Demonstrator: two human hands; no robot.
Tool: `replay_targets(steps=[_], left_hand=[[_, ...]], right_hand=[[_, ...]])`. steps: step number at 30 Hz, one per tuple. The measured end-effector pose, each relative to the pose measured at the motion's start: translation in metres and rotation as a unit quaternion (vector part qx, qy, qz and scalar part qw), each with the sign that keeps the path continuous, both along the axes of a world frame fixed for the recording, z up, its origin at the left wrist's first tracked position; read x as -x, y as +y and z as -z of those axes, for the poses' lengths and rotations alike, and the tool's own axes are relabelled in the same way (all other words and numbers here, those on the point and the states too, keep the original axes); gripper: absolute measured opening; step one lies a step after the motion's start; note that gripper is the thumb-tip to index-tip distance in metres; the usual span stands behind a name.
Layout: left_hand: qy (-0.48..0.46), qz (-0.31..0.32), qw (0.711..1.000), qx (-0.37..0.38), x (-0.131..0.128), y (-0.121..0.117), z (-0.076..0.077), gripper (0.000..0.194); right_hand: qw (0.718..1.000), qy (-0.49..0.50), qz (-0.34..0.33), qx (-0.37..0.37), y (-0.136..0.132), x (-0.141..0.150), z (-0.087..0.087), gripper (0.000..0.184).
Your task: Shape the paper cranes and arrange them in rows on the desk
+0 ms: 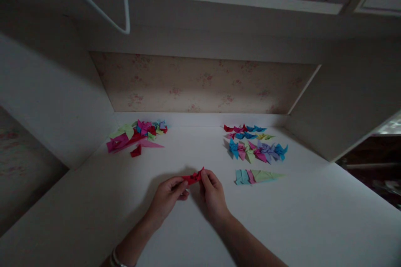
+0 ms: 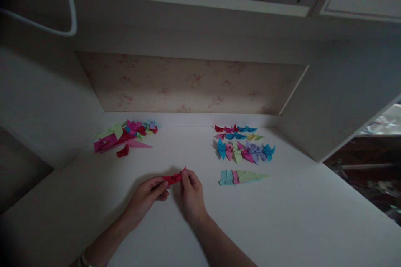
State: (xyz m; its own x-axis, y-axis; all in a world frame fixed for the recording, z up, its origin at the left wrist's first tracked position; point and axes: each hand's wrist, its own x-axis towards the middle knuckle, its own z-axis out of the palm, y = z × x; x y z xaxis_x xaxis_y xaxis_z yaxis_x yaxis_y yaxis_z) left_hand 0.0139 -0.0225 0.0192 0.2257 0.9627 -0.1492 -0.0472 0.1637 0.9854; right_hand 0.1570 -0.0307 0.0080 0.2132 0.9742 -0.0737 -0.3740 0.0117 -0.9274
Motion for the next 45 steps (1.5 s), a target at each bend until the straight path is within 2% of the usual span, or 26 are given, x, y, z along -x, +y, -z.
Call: replay_targets(steps=[3,10,16,23,29,41,45], left_hand=[[0.012,-0.004,1.0,-0.017,0.0011,-0.0002,-0.0001,0.033],[0.038,-0.036,0.998,-0.036,0.0029,-0.0011,-0.0042,0.033],[0.033,-0.051,0.998,-0.022,0.0024,0.0,-0.0056,0.035],[0.008,-0.057,0.998,-0.017,0.0015,0.0,-0.0022,0.033],[-0.001,-0.058,0.998,-0.017,0.0004,-0.0004,-0.0064,0.036],[0.007,-0.051,0.999,-0.008,0.0006,0.0007,-0.0027,0.031],[0.028,-0.05,0.998,-0.034,0.0011,0.0008,-0.0024,0.034]], right_hand=[[1.0,0.014,-0.024,0.007,-0.0011,0.0003,0.0005,0.035],[0.999,0.036,-0.031,0.006,-0.0033,0.0013,-0.0009,0.032],[0.998,0.046,-0.03,-0.006,-0.0019,0.002,0.0038,0.031],[0.999,0.034,-0.03,0.008,-0.0024,0.0015,0.0023,0.033],[0.999,0.037,-0.038,0.005,-0.0033,0.0014,0.0023,0.032],[0.998,0.047,-0.038,0.006,-0.003,0.002,0.001,0.033],[0.998,0.045,-0.034,-0.001,-0.0026,0.0015,0.0031,0.032]])
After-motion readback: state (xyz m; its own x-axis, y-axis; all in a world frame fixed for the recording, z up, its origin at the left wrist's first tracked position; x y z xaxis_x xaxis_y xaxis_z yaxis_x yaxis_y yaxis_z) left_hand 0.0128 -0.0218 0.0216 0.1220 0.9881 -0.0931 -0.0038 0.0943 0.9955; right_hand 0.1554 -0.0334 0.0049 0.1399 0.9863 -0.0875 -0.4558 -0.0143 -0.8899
